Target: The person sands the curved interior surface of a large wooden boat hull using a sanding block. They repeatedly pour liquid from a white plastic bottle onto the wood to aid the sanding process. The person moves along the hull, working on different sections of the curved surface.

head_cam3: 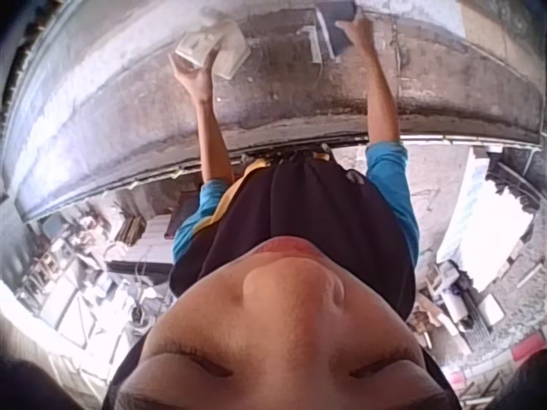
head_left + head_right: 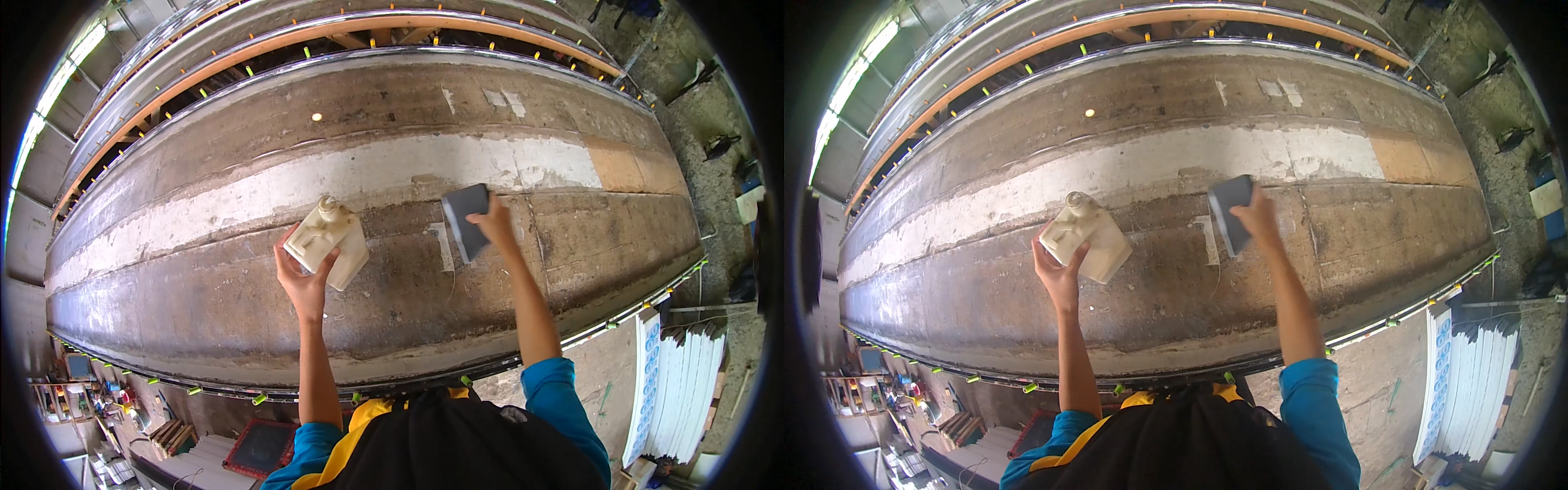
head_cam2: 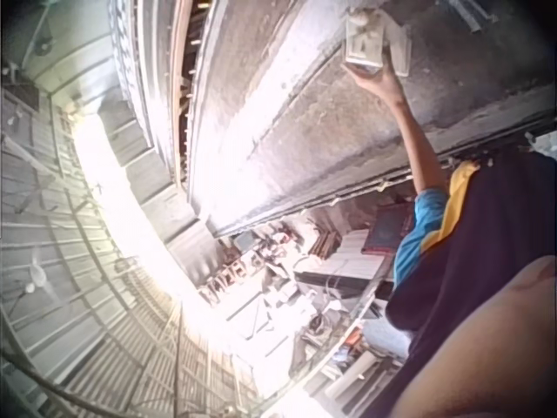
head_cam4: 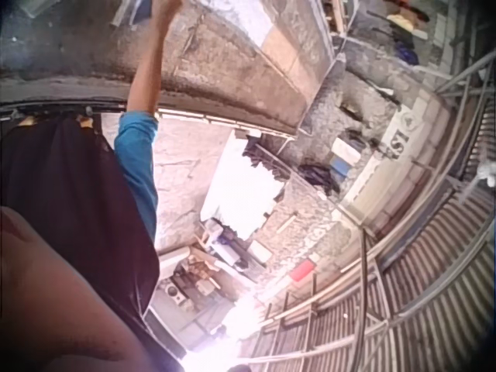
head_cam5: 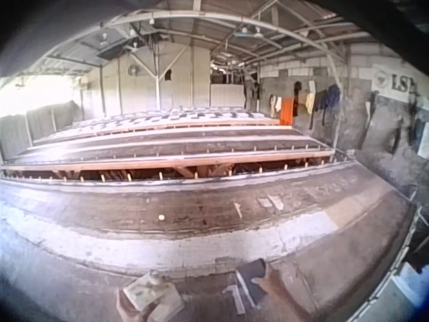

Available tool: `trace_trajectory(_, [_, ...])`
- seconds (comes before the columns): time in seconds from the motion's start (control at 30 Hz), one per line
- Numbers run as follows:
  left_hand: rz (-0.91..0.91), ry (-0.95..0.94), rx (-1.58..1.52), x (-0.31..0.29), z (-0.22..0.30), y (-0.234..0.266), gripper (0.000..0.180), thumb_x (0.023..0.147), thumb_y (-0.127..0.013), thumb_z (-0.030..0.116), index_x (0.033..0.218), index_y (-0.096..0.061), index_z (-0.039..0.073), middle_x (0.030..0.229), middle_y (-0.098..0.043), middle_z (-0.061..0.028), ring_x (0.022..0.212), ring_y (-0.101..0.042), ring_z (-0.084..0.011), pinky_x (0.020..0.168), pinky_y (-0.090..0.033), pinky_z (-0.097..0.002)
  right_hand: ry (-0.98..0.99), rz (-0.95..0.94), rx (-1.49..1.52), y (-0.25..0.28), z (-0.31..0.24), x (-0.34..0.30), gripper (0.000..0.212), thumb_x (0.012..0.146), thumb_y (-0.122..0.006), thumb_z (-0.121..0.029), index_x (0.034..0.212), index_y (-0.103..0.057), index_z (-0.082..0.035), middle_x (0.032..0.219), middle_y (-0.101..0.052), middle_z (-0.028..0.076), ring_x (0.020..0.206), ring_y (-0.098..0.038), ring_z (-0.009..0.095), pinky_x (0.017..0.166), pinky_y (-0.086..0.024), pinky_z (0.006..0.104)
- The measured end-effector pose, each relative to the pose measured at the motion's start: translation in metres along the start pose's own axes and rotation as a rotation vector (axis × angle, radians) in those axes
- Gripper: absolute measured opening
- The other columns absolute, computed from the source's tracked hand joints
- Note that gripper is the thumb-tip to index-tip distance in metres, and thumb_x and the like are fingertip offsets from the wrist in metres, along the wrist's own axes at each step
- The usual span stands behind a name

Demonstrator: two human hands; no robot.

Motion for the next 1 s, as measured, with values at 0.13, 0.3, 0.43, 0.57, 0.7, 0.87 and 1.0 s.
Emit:
trace_trajectory(0.13, [-0.029,-0.043,0.070,-0.003,-0.001,-0.003,0.063,0.063,-0.078,0.010,0.116,-0.046,0.000,0.108,-0.054,-0.0133,0.100,-0.054,-0.0231,0.088,-0.045,-0.0376,-0.146,0.078,-0.022,0.071,0.085,0.034,0.064,0.064,-0.069,-0.015,0.119,-0.043,0.002,0.095,-0.063,0.020,0.087,-0.062,0.032,0.076,-0.050,0.0385])
trace_trajectory(0.3, [-0.057,-0.093,0.118,-0.010,0.003,-0.012,0.061,0.065,-0.075,0.005,0.117,-0.045,0.000,0.107,-0.054,-0.0133,0.100,-0.053,-0.0217,0.086,-0.046,-0.0348,0.131,0.195,-0.717,-0.026,-0.003,-0.011,0.037,0.081,-0.051,-0.007,0.117,-0.046,-0.007,0.066,-0.060,0.014,0.056,-0.061,0.024,0.046,-0.049,0.0386])
trace_trajectory(0.43, [-0.050,-0.013,0.063,-0.013,0.003,-0.019,0.064,0.062,-0.080,0.013,0.115,-0.047,0.002,0.107,-0.058,-0.0137,0.099,-0.056,-0.0237,0.087,-0.046,-0.0376,0.482,0.049,-0.531,-0.055,-0.028,-0.031,0.032,0.084,-0.050,-0.009,0.117,-0.047,-0.010,0.060,-0.058,0.013,0.049,-0.059,0.024,0.041,-0.047,0.0363])
trace_trajectory(0.57, [-0.064,-0.042,0.068,-0.016,0.004,-0.019,0.064,0.062,-0.080,0.013,0.115,-0.048,0.002,0.107,-0.058,-0.0138,0.099,-0.057,-0.0234,0.087,-0.047,-0.0375,0.164,-0.002,-0.455,0.012,0.006,0.007,0.053,0.075,-0.064,-0.017,0.124,-0.043,-0.012,0.080,-0.064,0.018,0.073,-0.064,0.029,0.060,-0.050,0.0408])
trace_trajectory(0.7, [-0.093,-0.067,0.119,-0.023,0.009,-0.026,0.063,0.062,-0.080,0.014,0.115,-0.048,0.002,0.108,-0.058,-0.0139,0.099,-0.057,-0.0235,0.087,-0.046,-0.0386,-0.193,0.186,-0.591,0.098,0.061,0.028,0.055,0.074,-0.066,-0.020,0.124,-0.043,-0.017,0.082,-0.063,0.020,0.073,-0.064,0.027,0.056,-0.051,0.0395])
trace_trajectory(0.87, [-0.094,-0.047,0.108,-0.031,0.003,-0.034,0.064,0.062,-0.081,0.016,0.115,-0.048,0.003,0.108,-0.057,-0.0138,0.101,-0.056,-0.0240,0.089,-0.045,-0.0385,0.154,-0.088,-0.762,0.047,0.062,-0.014,0.043,0.081,-0.058,-0.009,0.121,-0.044,-0.015,0.081,-0.062,0.019,0.053,-0.059,0.021,0.038,-0.044,0.0310])
trace_trajectory(1.0, [-0.054,-0.033,0.100,-0.033,-0.002,-0.035,0.066,0.061,-0.082,0.018,0.116,-0.048,0.003,0.108,-0.057,-0.0130,0.102,-0.054,-0.0235,0.091,-0.043,-0.0388,0.876,0.041,-0.501,0.035,0.024,-0.113,0.039,0.083,-0.059,-0.016,0.121,-0.049,-0.012,0.073,-0.061,0.014,0.052,-0.058,0.019,0.042,-0.048,0.0316])
Point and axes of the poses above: each hand's wrist, its own x-axis towards the middle knuckle, its own y-axis out of the back of the hand, z = x × y, the point moved 4 cm from there along x, towards the middle knuckle
